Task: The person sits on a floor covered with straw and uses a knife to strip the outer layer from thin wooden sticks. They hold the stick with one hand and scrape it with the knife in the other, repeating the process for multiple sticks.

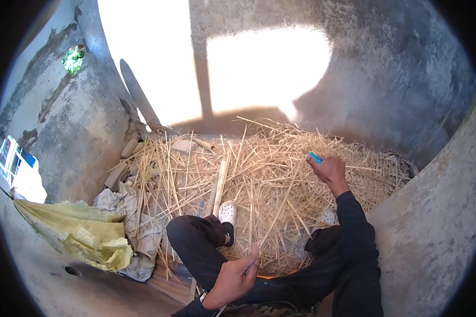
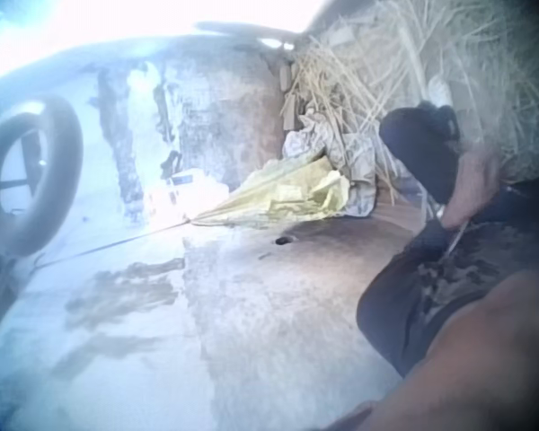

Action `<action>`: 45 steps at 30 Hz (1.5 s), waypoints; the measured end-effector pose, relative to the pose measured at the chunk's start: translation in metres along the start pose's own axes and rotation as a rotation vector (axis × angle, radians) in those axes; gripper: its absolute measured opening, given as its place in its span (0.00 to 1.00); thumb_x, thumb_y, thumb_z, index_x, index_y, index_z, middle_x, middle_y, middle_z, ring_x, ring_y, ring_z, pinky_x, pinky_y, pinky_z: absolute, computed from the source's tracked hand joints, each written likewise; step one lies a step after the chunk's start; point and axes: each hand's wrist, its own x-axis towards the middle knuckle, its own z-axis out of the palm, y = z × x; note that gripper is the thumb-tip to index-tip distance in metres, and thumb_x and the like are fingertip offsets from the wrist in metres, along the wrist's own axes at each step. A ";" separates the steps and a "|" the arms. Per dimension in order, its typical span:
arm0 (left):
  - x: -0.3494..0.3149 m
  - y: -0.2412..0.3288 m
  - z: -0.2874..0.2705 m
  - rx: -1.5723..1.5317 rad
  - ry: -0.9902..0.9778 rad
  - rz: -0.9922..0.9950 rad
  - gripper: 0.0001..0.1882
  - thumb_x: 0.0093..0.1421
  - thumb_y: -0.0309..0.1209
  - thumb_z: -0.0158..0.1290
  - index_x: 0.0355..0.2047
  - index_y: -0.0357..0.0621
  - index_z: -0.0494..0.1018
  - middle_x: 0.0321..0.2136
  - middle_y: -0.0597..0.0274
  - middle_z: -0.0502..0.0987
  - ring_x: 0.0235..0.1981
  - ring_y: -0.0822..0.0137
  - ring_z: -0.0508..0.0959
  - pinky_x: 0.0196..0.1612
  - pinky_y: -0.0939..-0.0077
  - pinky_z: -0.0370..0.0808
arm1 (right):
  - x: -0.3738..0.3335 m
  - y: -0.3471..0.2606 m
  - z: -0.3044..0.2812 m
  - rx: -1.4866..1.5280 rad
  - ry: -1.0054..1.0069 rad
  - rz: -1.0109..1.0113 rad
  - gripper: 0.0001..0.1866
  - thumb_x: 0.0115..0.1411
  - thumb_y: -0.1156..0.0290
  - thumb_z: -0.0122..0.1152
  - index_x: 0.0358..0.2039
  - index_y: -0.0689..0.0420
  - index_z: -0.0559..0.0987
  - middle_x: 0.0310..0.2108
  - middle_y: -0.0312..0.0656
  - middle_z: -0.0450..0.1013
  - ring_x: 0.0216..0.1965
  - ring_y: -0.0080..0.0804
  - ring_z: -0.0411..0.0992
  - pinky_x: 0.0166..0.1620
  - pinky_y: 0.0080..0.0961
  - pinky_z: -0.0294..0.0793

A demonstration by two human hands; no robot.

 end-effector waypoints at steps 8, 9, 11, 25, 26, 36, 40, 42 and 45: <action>0.015 -0.010 -0.001 -0.041 -0.081 -0.042 0.22 0.63 0.25 0.46 0.58 0.37 0.62 0.17 0.65 0.66 0.18 0.81 0.61 0.21 0.83 0.61 | 0.029 0.033 0.012 0.303 -0.143 0.158 0.45 0.53 0.25 0.36 0.06 0.58 0.64 0.04 0.36 0.54 0.06 0.31 0.55 0.13 0.31 0.55; 0.019 -0.018 0.001 -0.076 -0.087 -0.057 0.22 0.64 0.25 0.46 0.58 0.37 0.62 0.18 0.69 0.66 0.18 0.82 0.60 0.20 0.84 0.59 | 0.029 0.033 0.019 0.490 -0.251 0.259 0.44 0.54 0.25 0.35 0.05 0.56 0.62 0.04 0.33 0.52 0.06 0.28 0.52 0.11 0.29 0.52; 0.021 -0.022 -0.002 -0.307 -0.070 -0.188 0.22 0.65 0.26 0.45 0.59 0.38 0.62 0.17 0.74 0.63 0.18 0.83 0.58 0.20 0.86 0.57 | 0.016 0.000 0.002 1.125 -0.825 0.509 0.39 0.54 0.24 0.32 0.08 0.49 0.54 0.06 0.27 0.48 0.07 0.18 0.45 0.10 0.21 0.44; 0.042 -0.013 -0.003 -0.369 0.033 -0.187 0.22 0.66 0.29 0.45 0.60 0.39 0.62 0.20 0.80 0.61 0.20 0.87 0.57 0.22 0.90 0.54 | -0.058 -0.088 -0.023 0.211 -0.226 -0.390 0.40 0.49 0.26 0.46 0.14 0.55 0.76 0.10 0.44 0.68 0.15 0.43 0.71 0.20 0.36 0.67; 0.040 -0.017 -0.002 -0.371 0.029 -0.194 0.22 0.66 0.28 0.45 0.59 0.39 0.62 0.20 0.80 0.61 0.21 0.87 0.57 0.23 0.90 0.54 | -0.052 -0.083 -0.021 0.197 -0.210 -0.310 0.40 0.49 0.25 0.45 0.14 0.55 0.77 0.10 0.44 0.69 0.15 0.42 0.72 0.20 0.36 0.68; 0.031 -0.022 0.001 -0.335 0.046 -0.218 0.21 0.65 0.25 0.46 0.58 0.34 0.63 0.25 0.78 0.65 0.25 0.86 0.59 0.27 0.91 0.58 | -0.048 -0.077 -0.002 0.259 -0.244 -0.257 0.40 0.50 0.25 0.43 0.15 0.55 0.78 0.11 0.44 0.69 0.16 0.42 0.73 0.21 0.36 0.69; 0.029 -0.027 0.001 -0.288 0.068 -0.198 0.21 0.65 0.25 0.46 0.58 0.34 0.63 0.25 0.77 0.65 0.26 0.85 0.59 0.28 0.92 0.58 | -0.060 -0.084 -0.005 0.204 -0.328 -0.318 0.39 0.50 0.26 0.44 0.15 0.52 0.79 0.10 0.45 0.68 0.16 0.43 0.72 0.22 0.38 0.69; 0.027 -0.033 0.005 -0.283 0.091 -0.127 0.20 0.64 0.25 0.47 0.56 0.33 0.64 0.21 0.76 0.63 0.23 0.85 0.59 0.24 0.89 0.58 | -0.077 -0.094 -0.013 0.217 -0.315 -0.396 0.38 0.50 0.27 0.45 0.13 0.53 0.75 0.10 0.44 0.67 0.15 0.44 0.71 0.22 0.39 0.67; 0.023 -0.024 -0.001 -0.238 0.064 -0.160 0.21 0.64 0.24 0.46 0.57 0.33 0.63 0.22 0.76 0.64 0.23 0.85 0.59 0.25 0.90 0.58 | -0.066 -0.084 -0.007 0.222 -0.270 -0.391 0.36 0.49 0.28 0.48 0.14 0.52 0.76 0.10 0.44 0.67 0.16 0.44 0.71 0.22 0.38 0.67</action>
